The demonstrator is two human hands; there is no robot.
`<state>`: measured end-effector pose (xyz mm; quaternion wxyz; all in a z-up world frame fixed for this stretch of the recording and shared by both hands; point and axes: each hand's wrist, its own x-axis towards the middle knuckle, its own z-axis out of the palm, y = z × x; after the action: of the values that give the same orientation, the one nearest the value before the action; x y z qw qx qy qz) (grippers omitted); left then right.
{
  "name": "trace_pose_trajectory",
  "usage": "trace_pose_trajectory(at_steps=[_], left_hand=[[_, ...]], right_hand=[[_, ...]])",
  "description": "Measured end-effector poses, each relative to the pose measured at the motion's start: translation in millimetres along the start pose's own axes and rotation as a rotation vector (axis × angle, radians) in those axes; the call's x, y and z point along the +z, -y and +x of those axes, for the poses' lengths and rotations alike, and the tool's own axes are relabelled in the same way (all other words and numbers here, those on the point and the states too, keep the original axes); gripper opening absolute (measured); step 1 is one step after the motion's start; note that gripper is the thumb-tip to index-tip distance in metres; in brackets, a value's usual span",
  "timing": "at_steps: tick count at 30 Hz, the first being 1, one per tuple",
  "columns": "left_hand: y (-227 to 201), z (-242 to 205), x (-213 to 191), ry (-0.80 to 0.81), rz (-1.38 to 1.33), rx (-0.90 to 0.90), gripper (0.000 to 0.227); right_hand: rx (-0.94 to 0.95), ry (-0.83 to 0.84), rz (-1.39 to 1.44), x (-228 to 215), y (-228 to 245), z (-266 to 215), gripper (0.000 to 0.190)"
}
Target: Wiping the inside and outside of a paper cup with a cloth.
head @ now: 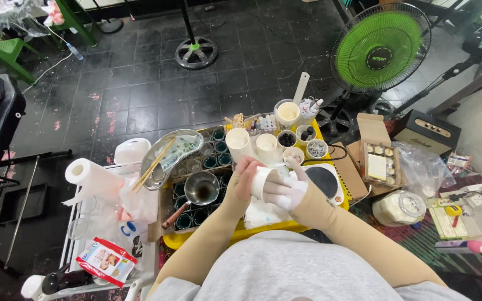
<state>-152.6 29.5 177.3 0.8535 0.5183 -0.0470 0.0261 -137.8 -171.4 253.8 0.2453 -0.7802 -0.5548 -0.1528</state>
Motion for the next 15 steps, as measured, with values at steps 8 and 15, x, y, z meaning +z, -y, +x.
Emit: trace_pose_trajectory(at_steps=[8,15], left_hand=[[-20,-10,10,0.037,0.349,0.295,0.024],[3,2,-11,0.203,0.85,1.152,0.045]], right_hand=[[0.146,0.015,0.358,-9,11,5,0.041],[0.891,0.104,1.12,-6,12,-1,0.036]])
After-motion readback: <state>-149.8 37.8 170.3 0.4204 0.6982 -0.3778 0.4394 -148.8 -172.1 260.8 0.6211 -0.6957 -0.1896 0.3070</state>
